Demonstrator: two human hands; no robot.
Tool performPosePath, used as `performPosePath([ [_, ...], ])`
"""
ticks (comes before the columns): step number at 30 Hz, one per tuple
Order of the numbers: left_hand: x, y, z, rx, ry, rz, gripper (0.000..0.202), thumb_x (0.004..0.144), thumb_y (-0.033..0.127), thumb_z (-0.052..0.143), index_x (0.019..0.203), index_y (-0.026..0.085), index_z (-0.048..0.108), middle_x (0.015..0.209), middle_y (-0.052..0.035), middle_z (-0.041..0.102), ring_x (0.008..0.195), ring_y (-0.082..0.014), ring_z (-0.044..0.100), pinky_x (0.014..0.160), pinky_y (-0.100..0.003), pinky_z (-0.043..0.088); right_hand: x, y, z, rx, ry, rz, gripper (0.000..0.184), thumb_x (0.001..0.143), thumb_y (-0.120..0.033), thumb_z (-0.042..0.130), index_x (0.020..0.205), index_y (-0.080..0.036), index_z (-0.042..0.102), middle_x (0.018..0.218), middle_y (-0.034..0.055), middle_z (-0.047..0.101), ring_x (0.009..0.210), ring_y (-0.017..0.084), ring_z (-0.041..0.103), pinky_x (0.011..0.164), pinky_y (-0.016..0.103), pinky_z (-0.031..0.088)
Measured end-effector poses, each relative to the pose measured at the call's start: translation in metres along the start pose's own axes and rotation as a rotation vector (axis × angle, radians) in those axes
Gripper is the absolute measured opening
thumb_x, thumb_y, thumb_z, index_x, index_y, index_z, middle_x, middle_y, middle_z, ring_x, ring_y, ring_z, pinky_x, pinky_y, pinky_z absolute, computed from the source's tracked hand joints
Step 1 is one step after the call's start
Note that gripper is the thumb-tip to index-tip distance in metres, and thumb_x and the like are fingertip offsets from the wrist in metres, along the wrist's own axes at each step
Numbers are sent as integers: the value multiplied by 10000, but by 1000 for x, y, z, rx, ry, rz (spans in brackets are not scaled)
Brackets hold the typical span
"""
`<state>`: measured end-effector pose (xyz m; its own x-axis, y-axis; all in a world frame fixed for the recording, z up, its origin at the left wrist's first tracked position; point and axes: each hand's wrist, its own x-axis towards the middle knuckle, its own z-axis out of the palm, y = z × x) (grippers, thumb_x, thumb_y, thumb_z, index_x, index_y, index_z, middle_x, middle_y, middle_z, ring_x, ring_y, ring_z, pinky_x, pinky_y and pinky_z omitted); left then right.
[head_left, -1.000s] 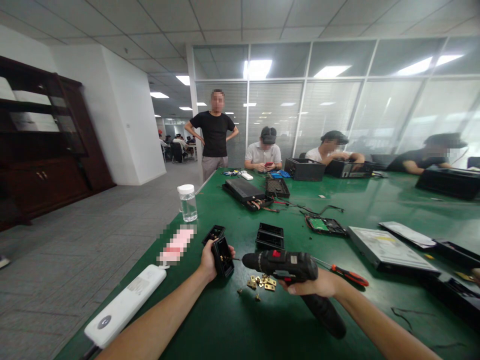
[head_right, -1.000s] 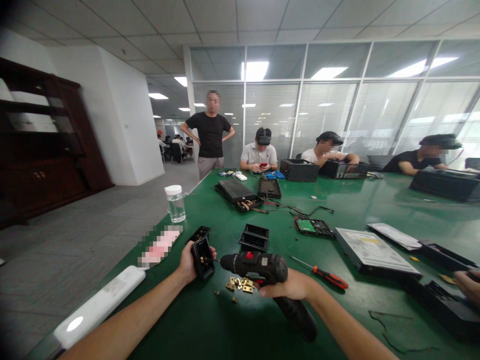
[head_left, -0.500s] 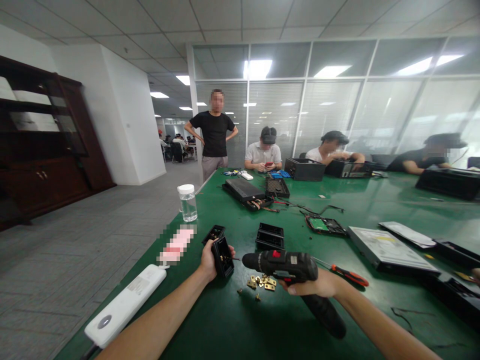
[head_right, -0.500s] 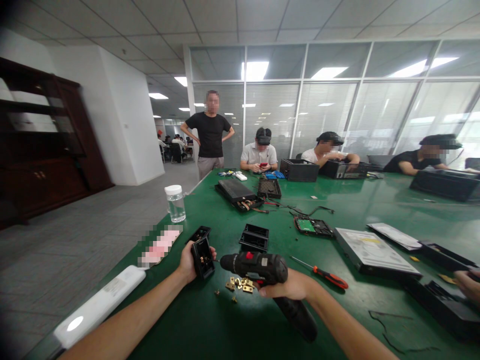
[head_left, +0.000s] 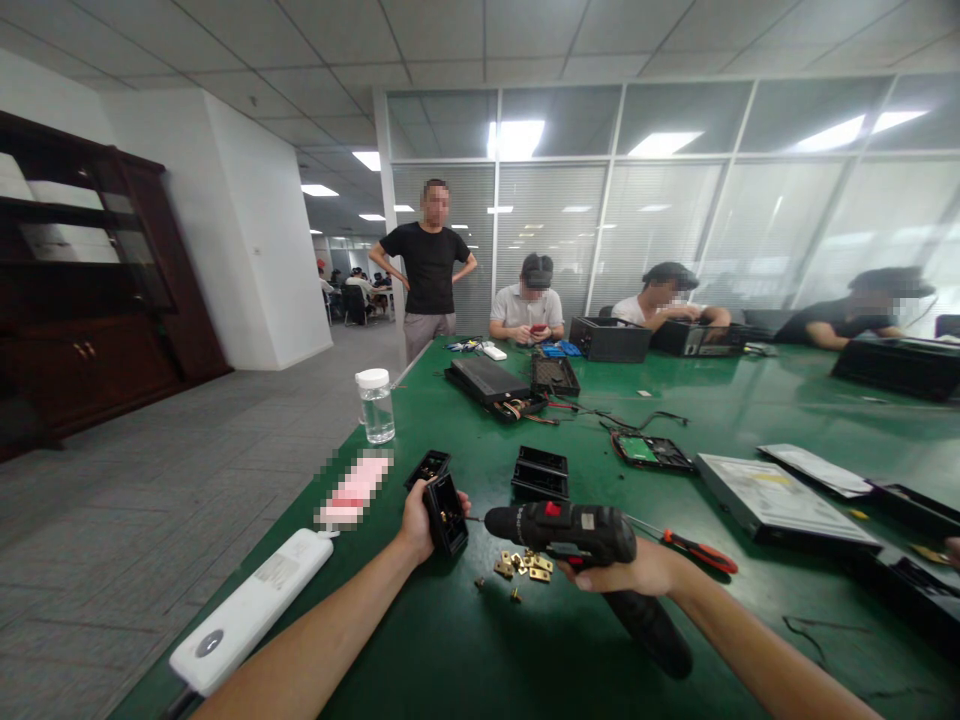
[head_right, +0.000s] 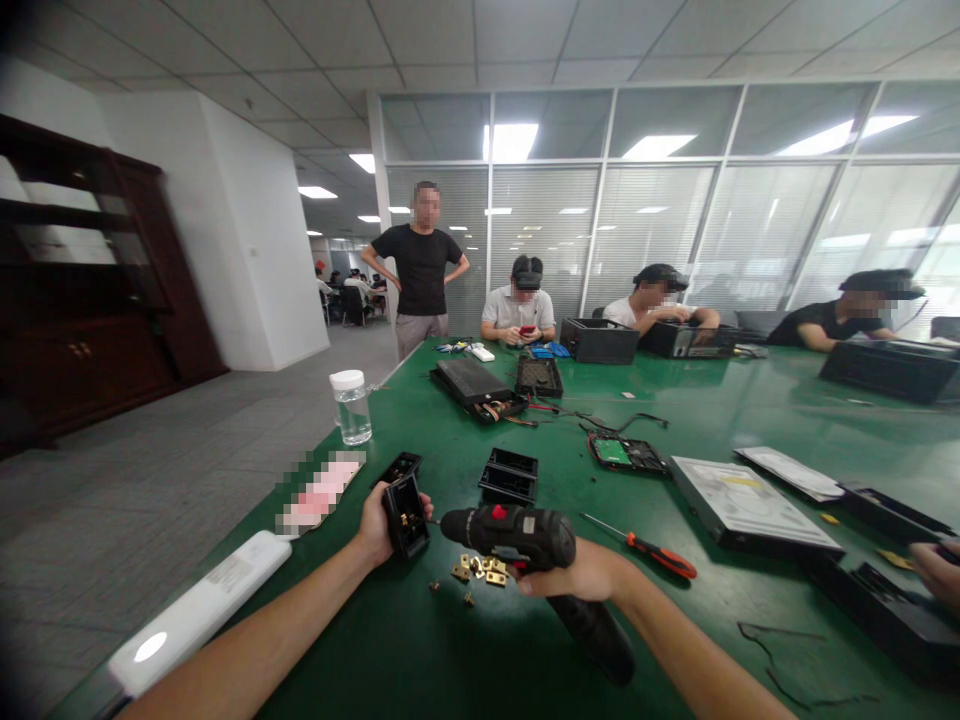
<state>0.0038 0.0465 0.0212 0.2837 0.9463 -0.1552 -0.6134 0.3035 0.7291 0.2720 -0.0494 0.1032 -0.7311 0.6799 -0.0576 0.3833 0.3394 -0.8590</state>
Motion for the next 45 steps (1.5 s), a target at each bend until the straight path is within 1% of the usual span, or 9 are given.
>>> performPosePath([
  [8, -2, 1, 2, 8, -22, 2, 443, 663, 396, 337, 683, 23, 575, 657, -168, 590, 641, -237, 564, 626, -350, 411, 1, 5, 1, 2, -9, -1, 187, 703, -295, 472, 881, -256, 512, 833, 54, 526, 794, 161, 502, 715, 268, 407],
  [16, -2, 1, 1, 6, -23, 1, 432, 663, 389, 348, 678, 23, 579, 649, -162, 591, 641, -233, 564, 630, -345, 410, 1, 2, 1, 7, -1, -6, 193, 702, -291, 475, 887, -248, 513, 837, 56, 530, 796, 157, 505, 719, 264, 408],
  [20, -1, 0, 0, -10, -20, 15, 419, 667, 382, 348, 673, 32, 577, 656, -157, 593, 647, -236, 564, 636, -356, 409, 1, 9, 0, 3, 0, 6, 201, 694, -294, 481, 879, -226, 519, 837, 62, 527, 791, 163, 501, 713, 272, 409],
  [24, 0, 0, 0, -1, -34, 23, 431, 666, 391, 341, 682, 30, 577, 659, -159, 593, 645, -237, 564, 635, -359, 409, 3, 17, 0, 12, 34, 11, 222, 668, -301, 502, 858, -186, 514, 809, 41, 522, 770, 158, 495, 709, 272, 410],
  [26, -1, 0, 0, -2, -31, 17, 433, 666, 389, 342, 685, 26, 576, 662, -163, 592, 645, -235, 565, 636, -353, 410, 2, 14, 1, 15, 32, 2, 211, 685, -279, 489, 878, -196, 512, 832, 46, 519, 789, 153, 489, 723, 261, 400],
  [32, -1, 1, 1, -30, 6, -11, 414, 674, 376, 341, 686, 35, 576, 647, -153, 595, 634, -235, 567, 609, -352, 415, -1, -4, 1, 31, 25, -64, 180, 698, -242, 473, 868, -250, 531, 807, 50, 528, 764, 143, 501, 695, 241, 404],
  [36, -1, 0, 1, -27, 1, -2, 413, 668, 381, 348, 681, 35, 574, 647, -154, 594, 637, -235, 567, 618, -354, 416, 0, 3, 1, 17, 23, -46, 189, 695, -253, 474, 877, -240, 524, 824, 47, 524, 777, 147, 495, 707, 238, 402],
  [40, 0, -1, -1, -8, -9, 1, 420, 662, 391, 355, 682, 33, 573, 646, -157, 592, 637, -236, 567, 614, -352, 416, 2, 10, 1, 5, 19, -24, 194, 684, -274, 484, 858, -194, 516, 801, 43, 515, 763, 152, 494, 701, 250, 403],
  [45, 1, -2, -2, 2, -27, 19, 427, 658, 397, 355, 684, 32, 576, 662, -157, 592, 648, -239, 564, 638, -361, 410, -1, 0, 2, 0, 11, -22, 193, 718, -279, 454, 895, -221, 505, 841, 58, 510, 798, 146, 485, 726, 251, 389],
])
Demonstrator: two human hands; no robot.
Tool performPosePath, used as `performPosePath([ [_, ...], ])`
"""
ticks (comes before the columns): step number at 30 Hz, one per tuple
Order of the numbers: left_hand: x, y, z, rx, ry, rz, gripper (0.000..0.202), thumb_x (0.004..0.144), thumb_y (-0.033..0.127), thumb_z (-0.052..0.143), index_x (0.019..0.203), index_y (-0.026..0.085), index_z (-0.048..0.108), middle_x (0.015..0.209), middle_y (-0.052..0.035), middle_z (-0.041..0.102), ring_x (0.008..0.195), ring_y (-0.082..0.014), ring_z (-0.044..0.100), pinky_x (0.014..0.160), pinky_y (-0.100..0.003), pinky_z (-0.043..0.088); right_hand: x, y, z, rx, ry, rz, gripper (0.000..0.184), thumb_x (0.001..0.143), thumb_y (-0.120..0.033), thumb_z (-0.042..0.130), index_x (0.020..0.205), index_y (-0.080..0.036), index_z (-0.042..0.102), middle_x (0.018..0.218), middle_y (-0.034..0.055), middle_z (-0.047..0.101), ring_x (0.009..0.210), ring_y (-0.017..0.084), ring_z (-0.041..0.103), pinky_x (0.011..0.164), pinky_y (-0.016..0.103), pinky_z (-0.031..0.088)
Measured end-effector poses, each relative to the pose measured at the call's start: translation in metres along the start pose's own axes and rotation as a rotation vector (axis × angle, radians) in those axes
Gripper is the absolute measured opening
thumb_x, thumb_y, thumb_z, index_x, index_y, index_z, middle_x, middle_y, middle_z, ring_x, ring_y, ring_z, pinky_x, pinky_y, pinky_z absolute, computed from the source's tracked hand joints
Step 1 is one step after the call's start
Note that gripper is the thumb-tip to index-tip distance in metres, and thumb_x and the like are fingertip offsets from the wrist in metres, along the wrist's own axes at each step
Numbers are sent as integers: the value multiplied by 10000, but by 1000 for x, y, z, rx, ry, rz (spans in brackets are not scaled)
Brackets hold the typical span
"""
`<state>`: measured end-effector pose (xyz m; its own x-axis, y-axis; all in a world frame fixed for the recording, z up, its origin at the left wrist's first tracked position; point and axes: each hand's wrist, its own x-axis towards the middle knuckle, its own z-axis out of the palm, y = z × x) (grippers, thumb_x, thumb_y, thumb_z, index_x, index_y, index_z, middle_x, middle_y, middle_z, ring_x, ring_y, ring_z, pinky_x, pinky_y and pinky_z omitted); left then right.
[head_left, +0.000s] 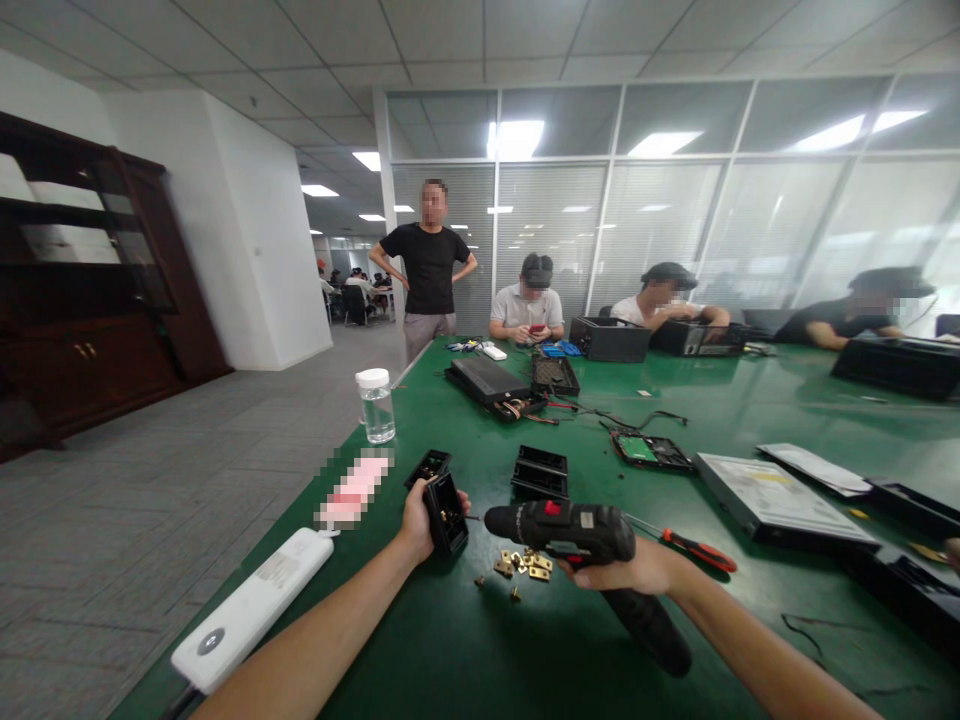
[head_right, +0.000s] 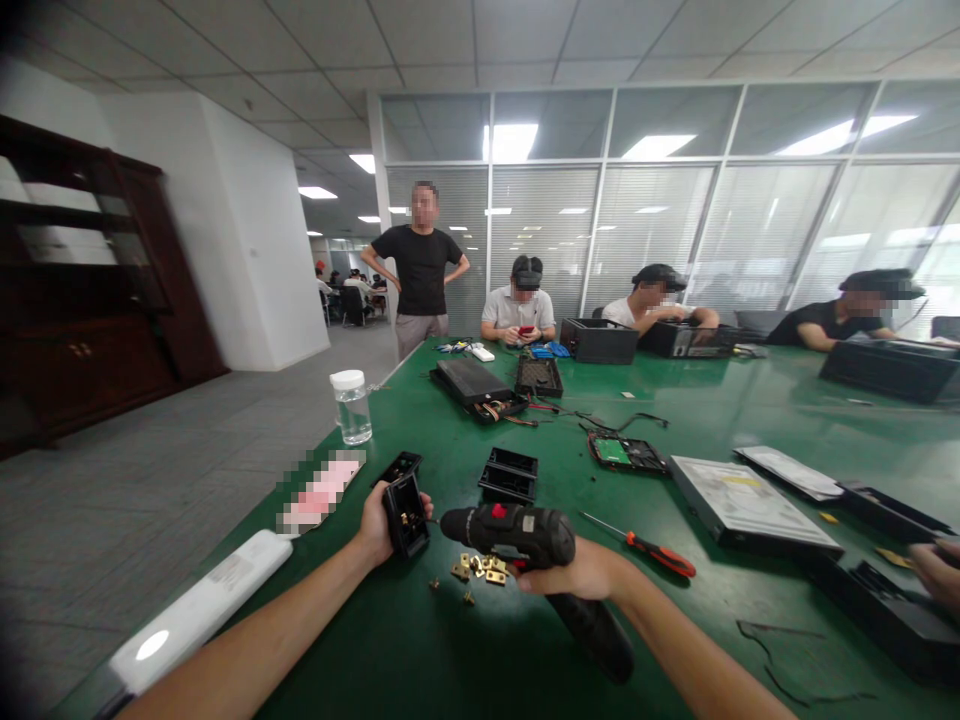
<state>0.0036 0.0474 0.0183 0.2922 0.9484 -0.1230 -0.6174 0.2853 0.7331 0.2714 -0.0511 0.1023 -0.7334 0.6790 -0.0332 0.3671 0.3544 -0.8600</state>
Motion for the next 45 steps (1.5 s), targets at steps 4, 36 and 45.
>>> performPosePath([
  [4, 1, 0, -1, -1, -4, -6, 425, 659, 396, 355, 687, 34, 574, 657, -156, 592, 645, -235, 565, 634, -355, 411, -2, -6, 1, 16, 19, -7, 175, 713, -275, 461, 874, -235, 517, 814, 54, 518, 775, 141, 493, 708, 251, 394],
  [36, 0, 1, 0, 23, -16, -5, 455, 656, 412, 345, 682, 24, 580, 653, -162, 591, 642, -240, 563, 619, -357, 412, 1, 0, 1, 46, 38, 8, 168, 697, -255, 478, 857, -249, 531, 813, 32, 529, 786, 133, 508, 718, 244, 400],
  [45, 3, 0, -3, 20, -11, -8, 454, 654, 408, 342, 682, 23, 579, 655, -167, 589, 642, -239, 563, 623, -355, 411, 0, 4, 0, 29, 26, 41, 178, 704, -270, 480, 877, -255, 517, 841, 40, 528, 810, 143, 503, 734, 257, 398],
])
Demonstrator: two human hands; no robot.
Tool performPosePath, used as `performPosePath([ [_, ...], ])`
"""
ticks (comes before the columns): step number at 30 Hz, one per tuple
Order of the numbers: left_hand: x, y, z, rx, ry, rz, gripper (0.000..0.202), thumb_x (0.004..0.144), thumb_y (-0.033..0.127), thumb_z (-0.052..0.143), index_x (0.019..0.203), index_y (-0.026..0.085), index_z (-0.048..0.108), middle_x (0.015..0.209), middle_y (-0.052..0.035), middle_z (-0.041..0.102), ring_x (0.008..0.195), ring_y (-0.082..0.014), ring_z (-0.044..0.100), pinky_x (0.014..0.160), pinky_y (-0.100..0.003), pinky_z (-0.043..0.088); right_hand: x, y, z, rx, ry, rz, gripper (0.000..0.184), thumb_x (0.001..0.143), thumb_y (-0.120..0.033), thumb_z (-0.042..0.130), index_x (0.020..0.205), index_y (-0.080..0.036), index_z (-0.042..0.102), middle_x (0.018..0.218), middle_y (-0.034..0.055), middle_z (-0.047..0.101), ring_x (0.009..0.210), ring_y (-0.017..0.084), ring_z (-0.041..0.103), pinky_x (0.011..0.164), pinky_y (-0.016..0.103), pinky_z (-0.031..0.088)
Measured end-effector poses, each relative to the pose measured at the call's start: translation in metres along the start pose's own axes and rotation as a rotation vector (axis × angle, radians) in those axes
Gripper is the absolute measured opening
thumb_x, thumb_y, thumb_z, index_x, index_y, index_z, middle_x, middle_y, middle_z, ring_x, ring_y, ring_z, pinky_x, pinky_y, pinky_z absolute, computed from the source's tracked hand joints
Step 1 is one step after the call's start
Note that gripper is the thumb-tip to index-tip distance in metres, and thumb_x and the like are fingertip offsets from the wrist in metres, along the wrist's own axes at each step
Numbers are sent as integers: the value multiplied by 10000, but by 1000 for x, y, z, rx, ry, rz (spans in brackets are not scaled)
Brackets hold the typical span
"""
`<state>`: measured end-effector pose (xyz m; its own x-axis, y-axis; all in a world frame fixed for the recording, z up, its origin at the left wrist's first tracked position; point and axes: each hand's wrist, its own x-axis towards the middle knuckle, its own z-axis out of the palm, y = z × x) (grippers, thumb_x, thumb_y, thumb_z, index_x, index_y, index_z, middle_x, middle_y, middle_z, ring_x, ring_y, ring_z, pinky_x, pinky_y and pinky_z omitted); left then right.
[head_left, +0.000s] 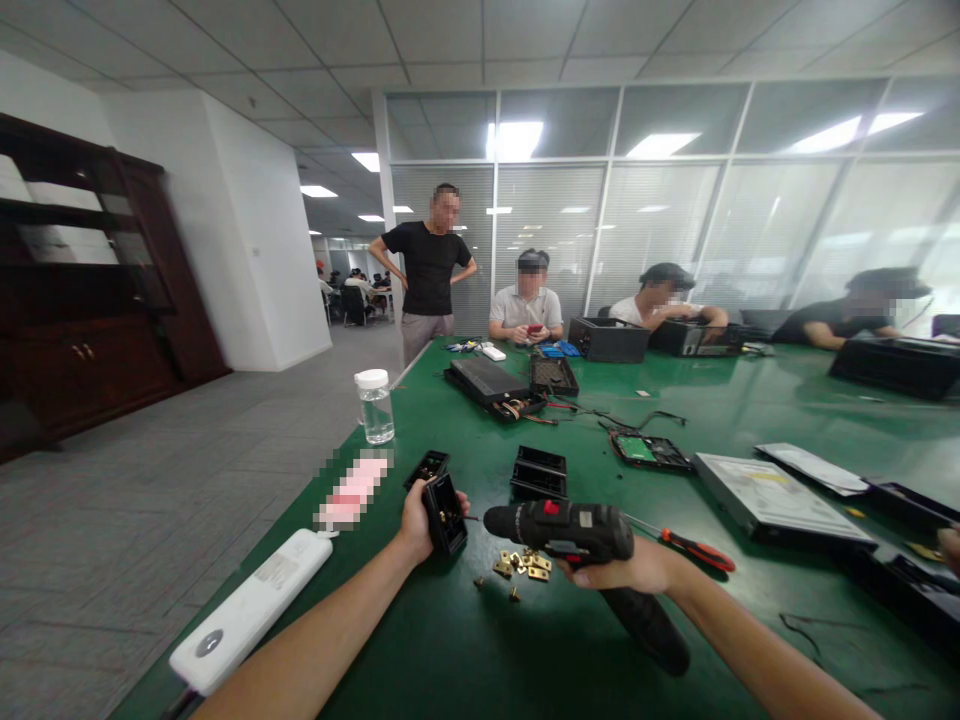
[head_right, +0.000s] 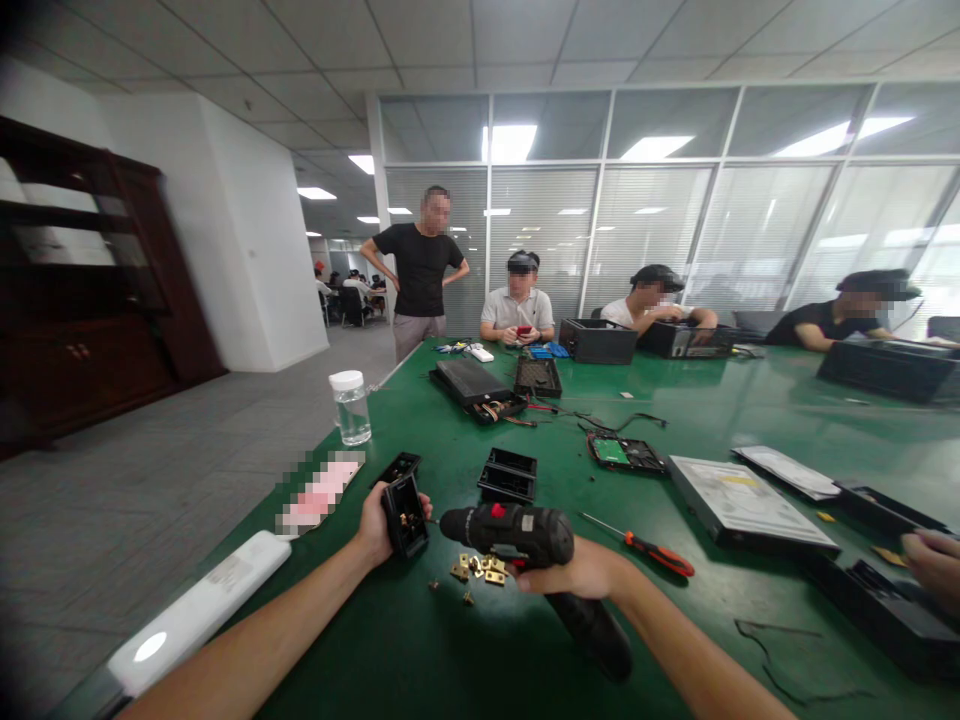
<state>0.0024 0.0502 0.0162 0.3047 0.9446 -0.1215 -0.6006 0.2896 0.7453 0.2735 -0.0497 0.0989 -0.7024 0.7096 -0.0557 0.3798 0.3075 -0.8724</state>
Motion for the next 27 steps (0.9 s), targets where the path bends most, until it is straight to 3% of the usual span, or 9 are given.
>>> performPosePath([
  [27, -1, 0, 3, -15, 15, 11, 436, 662, 402, 340, 683, 33, 570, 658, -164, 590, 636, -245, 564, 620, -370, 411, 0, -7, 0, -28, -4, -2, 181, 690, -286, 481, 855, -248, 542, 812, 34, 539, 785, 150, 515, 714, 255, 418],
])
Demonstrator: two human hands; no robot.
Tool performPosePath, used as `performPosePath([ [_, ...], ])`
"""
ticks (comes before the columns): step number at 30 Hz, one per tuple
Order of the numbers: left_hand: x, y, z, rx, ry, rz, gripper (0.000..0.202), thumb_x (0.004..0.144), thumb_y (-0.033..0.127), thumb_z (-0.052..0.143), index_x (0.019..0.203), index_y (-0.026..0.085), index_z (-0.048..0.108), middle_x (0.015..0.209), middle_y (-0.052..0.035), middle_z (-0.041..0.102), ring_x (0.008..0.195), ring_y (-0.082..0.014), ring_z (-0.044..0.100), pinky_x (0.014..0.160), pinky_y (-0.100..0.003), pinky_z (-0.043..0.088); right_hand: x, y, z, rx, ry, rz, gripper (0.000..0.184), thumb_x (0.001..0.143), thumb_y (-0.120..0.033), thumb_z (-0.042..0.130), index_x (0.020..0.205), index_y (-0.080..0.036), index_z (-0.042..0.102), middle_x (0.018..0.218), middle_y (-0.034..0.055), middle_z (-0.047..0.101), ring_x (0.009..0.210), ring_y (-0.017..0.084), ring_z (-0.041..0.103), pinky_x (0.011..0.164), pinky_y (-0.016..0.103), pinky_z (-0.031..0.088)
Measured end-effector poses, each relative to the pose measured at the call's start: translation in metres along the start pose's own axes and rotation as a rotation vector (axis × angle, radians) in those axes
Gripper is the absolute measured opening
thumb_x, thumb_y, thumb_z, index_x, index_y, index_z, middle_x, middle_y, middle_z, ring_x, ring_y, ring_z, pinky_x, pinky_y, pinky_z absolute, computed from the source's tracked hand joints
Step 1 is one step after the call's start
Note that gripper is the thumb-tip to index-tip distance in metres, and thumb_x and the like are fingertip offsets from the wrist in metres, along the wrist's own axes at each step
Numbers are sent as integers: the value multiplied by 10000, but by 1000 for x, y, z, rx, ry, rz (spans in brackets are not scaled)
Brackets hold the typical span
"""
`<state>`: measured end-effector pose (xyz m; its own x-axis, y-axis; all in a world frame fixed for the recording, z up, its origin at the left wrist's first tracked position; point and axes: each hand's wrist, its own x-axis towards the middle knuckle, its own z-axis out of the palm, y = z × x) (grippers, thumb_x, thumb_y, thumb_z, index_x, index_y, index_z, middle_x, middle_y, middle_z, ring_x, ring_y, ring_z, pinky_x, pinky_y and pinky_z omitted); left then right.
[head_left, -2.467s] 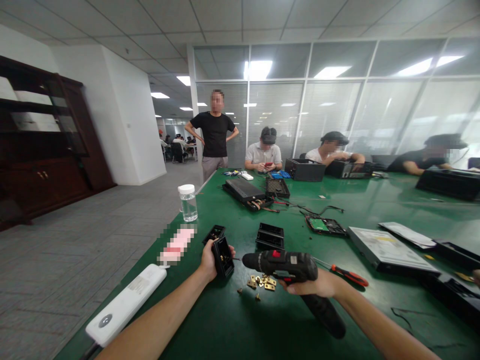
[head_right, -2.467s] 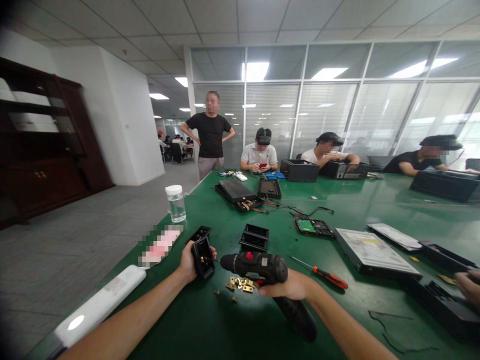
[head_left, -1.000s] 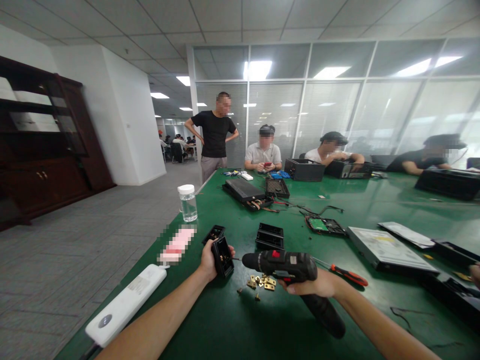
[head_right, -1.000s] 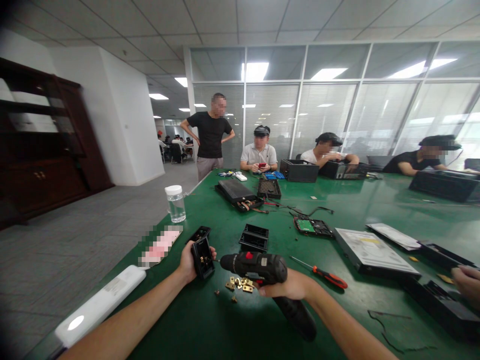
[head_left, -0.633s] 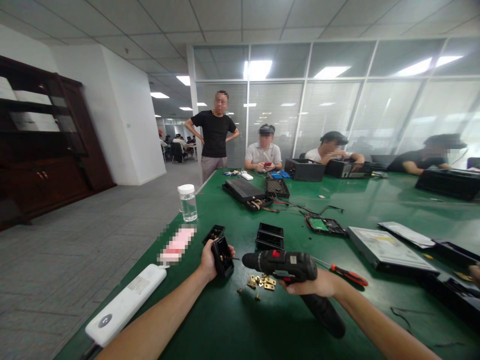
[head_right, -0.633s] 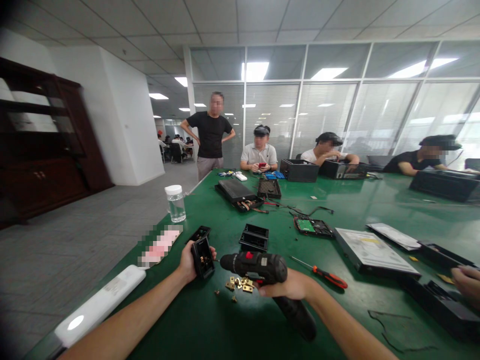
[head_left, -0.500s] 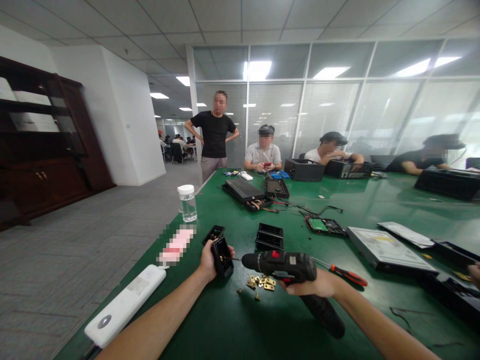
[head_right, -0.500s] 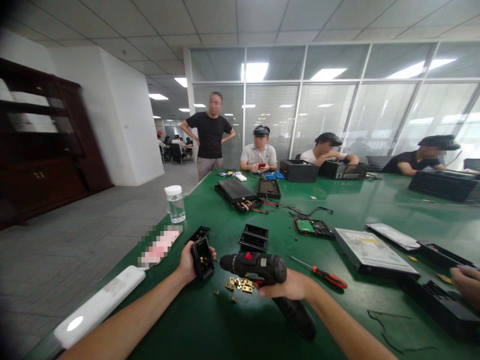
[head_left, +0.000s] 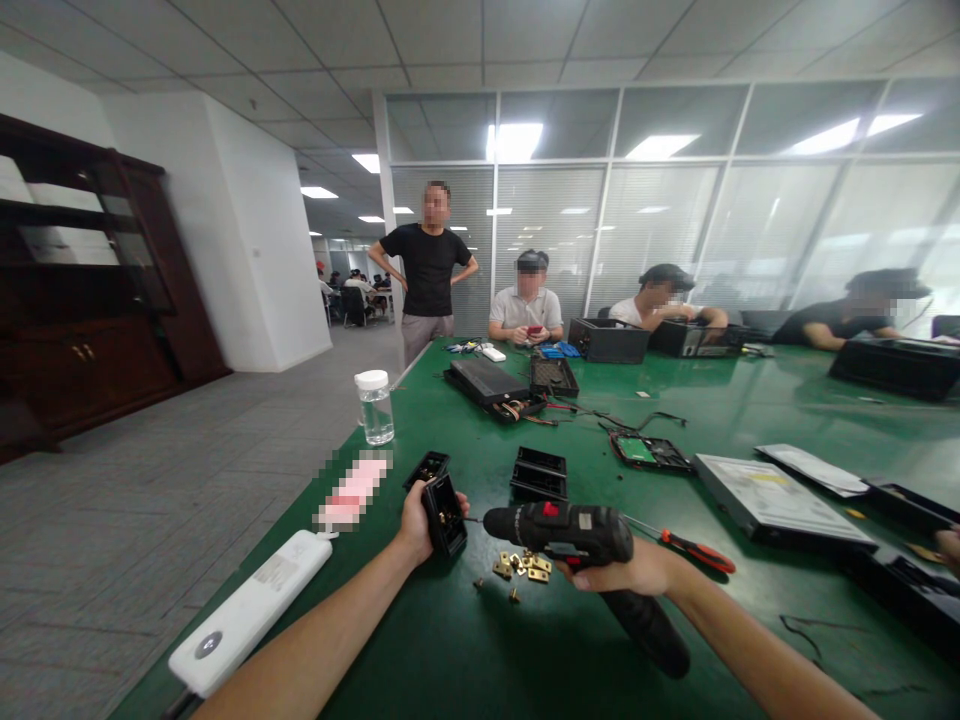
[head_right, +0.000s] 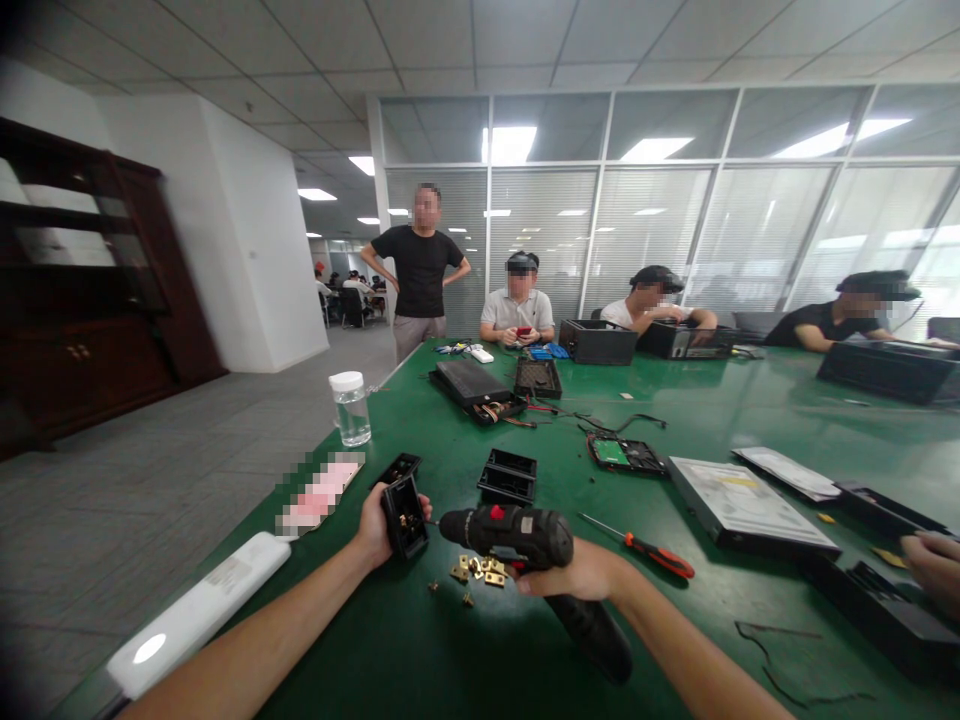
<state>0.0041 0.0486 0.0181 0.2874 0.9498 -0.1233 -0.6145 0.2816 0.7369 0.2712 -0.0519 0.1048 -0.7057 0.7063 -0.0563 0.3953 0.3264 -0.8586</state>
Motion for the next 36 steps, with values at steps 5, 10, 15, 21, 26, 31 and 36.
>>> performPosePath([
  [5, 2, 0, -3, 21, -17, -2, 448, 659, 406, 347, 689, 23, 577, 668, -166, 592, 652, -242, 564, 652, -364, 405, -1, -3, 0, 5, 22, -18, 175, 681, -290, 491, 841, -250, 551, 794, 32, 547, 764, 145, 524, 691, 248, 424],
  [10, 0, 1, -2, 1, 2, -25, 441, 657, 401, 347, 686, 24, 575, 651, -164, 592, 636, -240, 567, 616, -352, 414, -1, -4, 1, 3, 8, -19, 172, 695, -272, 478, 855, -252, 537, 815, 31, 541, 783, 144, 517, 710, 250, 417],
  [15, -1, 1, -1, -10, 2, -24, 433, 655, 390, 361, 690, 16, 576, 667, -171, 593, 651, -240, 566, 631, -345, 412, 0, -4, 1, 8, 7, -34, 169, 693, -267, 480, 849, -257, 543, 800, 28, 544, 774, 148, 519, 699, 247, 419],
  [21, -2, 3, 1, -42, 30, -45, 417, 657, 385, 354, 681, 33, 576, 653, -159, 594, 647, -246, 565, 613, -362, 414, 0, -5, 0, 5, -3, -24, 166, 696, -268, 471, 846, -259, 542, 796, 25, 540, 761, 142, 519, 687, 237, 420],
  [26, -2, 2, 0, -28, 22, -44, 423, 652, 391, 357, 684, 30, 575, 658, -166, 594, 646, -251, 566, 605, -366, 414, 0, -3, 0, 12, 0, -28, 173, 693, -261, 480, 855, -259, 540, 807, 28, 540, 772, 142, 518, 696, 238, 419],
  [31, -1, 2, 1, -24, 28, -36, 423, 649, 387, 354, 682, 27, 573, 644, -166, 591, 635, -249, 567, 607, -366, 415, -1, 0, 0, 6, 3, -14, 179, 701, -265, 480, 872, -260, 530, 828, 26, 537, 793, 139, 513, 719, 240, 411],
  [36, -2, 3, 3, -32, 44, -43, 417, 651, 383, 348, 675, 33, 573, 642, -161, 592, 631, -247, 566, 595, -365, 418, 0, -1, 1, 7, 1, -24, 162, 702, -265, 475, 852, -263, 537, 802, 20, 540, 774, 131, 516, 696, 224, 415],
])
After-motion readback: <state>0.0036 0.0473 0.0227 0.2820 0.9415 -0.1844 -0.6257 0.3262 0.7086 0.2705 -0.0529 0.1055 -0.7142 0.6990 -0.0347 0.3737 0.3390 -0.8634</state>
